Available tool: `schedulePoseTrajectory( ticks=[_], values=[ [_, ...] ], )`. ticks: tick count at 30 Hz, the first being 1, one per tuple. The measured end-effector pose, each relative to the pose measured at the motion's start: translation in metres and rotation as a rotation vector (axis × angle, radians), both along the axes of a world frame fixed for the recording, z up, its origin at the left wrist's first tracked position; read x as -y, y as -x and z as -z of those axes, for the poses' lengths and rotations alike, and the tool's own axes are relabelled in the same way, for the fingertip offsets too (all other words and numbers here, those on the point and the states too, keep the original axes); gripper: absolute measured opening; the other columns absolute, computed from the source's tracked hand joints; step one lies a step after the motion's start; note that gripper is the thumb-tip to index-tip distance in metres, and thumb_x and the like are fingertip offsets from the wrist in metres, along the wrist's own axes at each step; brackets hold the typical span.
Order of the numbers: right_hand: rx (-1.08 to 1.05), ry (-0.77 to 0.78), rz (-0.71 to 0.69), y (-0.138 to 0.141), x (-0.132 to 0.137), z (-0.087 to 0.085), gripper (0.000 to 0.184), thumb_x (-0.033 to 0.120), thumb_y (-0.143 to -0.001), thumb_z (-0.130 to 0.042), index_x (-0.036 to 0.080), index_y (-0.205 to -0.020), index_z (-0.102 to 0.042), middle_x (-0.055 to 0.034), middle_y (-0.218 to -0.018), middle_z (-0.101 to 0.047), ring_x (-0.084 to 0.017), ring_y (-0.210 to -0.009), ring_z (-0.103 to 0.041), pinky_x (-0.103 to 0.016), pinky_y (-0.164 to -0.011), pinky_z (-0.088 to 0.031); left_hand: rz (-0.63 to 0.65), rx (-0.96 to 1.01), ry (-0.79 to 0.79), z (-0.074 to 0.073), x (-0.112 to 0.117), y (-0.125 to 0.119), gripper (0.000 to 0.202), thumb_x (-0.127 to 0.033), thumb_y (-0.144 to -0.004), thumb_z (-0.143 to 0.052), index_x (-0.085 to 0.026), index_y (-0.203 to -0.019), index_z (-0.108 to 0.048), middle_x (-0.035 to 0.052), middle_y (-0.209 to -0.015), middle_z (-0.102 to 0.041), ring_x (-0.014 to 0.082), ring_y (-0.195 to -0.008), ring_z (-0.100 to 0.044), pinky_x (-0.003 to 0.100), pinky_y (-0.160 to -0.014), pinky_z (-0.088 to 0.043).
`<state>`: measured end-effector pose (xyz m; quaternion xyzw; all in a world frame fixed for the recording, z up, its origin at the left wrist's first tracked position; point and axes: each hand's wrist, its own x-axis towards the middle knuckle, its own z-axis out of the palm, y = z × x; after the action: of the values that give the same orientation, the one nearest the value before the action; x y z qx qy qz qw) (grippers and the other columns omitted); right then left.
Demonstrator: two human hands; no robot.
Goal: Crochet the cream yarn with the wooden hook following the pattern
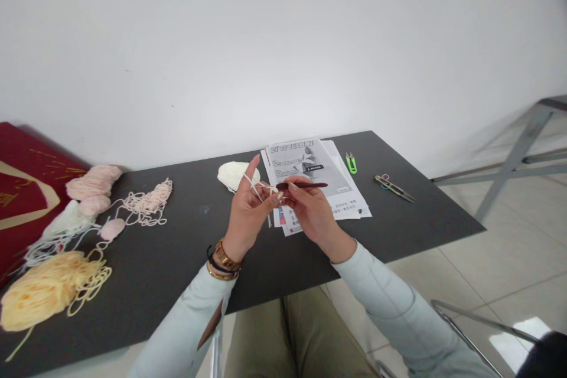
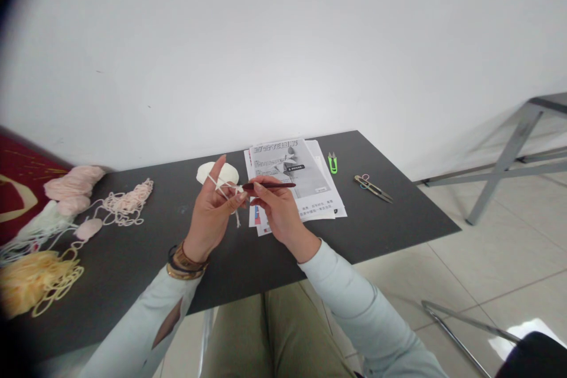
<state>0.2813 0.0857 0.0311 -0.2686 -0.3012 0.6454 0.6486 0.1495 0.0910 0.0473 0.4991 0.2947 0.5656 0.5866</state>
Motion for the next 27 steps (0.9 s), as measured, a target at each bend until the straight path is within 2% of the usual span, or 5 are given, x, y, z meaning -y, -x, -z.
schedulePoseTrajectory(
  ticks=[4, 9, 13, 19, 27],
  values=[
    [-0.022, -0.027, -0.023, -0.0036, 0.0009, -0.0028, 0.013, 0.025, -0.074, -0.073, 0.022, -0.085, -0.07, 0.0004, -0.082, -0.072, -0.012, -0.072, -0.065, -0.024, -0.067, -0.051, 0.101, 0.023, -0.002, -0.0047, -0.0009, 0.0056, 0.066, -0.02, -0.079, -0.067, -0.026, -0.14, -0.04, -0.0013, -0.075, -0.062, 0.0118, -0.07, -0.06, 0.024, -0.066, -0.049],
    [0.003, -0.051, -0.039, -0.003, 0.0024, -0.0035, 0.015, 0.026, -0.074, -0.073, 0.021, -0.088, -0.071, -0.0004, -0.082, -0.071, -0.012, -0.069, -0.064, -0.026, -0.066, -0.052, 0.119, -0.019, -0.075, -0.0019, -0.0014, 0.0071, 0.073, -0.017, -0.079, -0.067, -0.031, -0.143, -0.035, -0.0024, -0.073, -0.062, 0.0117, -0.07, -0.06, 0.025, -0.07, -0.048],
    [-0.001, -0.049, -0.054, -0.0001, 0.0038, -0.0042, 0.015, 0.027, -0.072, -0.074, 0.022, -0.086, -0.071, 0.0001, -0.08, -0.07, -0.012, -0.066, -0.063, -0.025, -0.06, -0.051, 0.121, -0.067, -0.101, 0.001, -0.0025, 0.009, 0.072, -0.017, -0.077, -0.069, -0.032, -0.141, -0.039, -0.0032, -0.074, -0.059, 0.0112, -0.068, -0.058, 0.027, -0.071, -0.048],
    [0.051, -0.056, -0.051, -0.0006, 0.0036, -0.0064, 0.017, 0.018, -0.066, -0.078, 0.021, -0.08, -0.071, 0.0027, -0.069, -0.069, -0.01, -0.057, -0.059, -0.023, -0.057, -0.049, 0.16, -0.015, -0.033, 0.0002, 0.0001, 0.0032, 0.085, -0.022, -0.078, -0.069, -0.037, -0.147, -0.021, -0.0035, -0.072, -0.061, 0.0121, -0.068, -0.058, 0.027, -0.069, -0.048],
    [0.025, -0.074, -0.155, -0.0045, 0.0021, -0.0065, 0.019, 0.023, -0.07, -0.076, 0.021, -0.086, -0.065, 0.0021, -0.067, -0.07, -0.014, -0.051, -0.062, -0.028, -0.049, -0.051, 0.227, -0.022, 0.01, -0.0008, -0.0015, 0.0038, 0.088, -0.022, -0.079, -0.068, -0.035, -0.148, -0.015, -0.0042, -0.067, -0.059, 0.011, -0.06, -0.056, 0.022, -0.055, -0.047]
  ],
)
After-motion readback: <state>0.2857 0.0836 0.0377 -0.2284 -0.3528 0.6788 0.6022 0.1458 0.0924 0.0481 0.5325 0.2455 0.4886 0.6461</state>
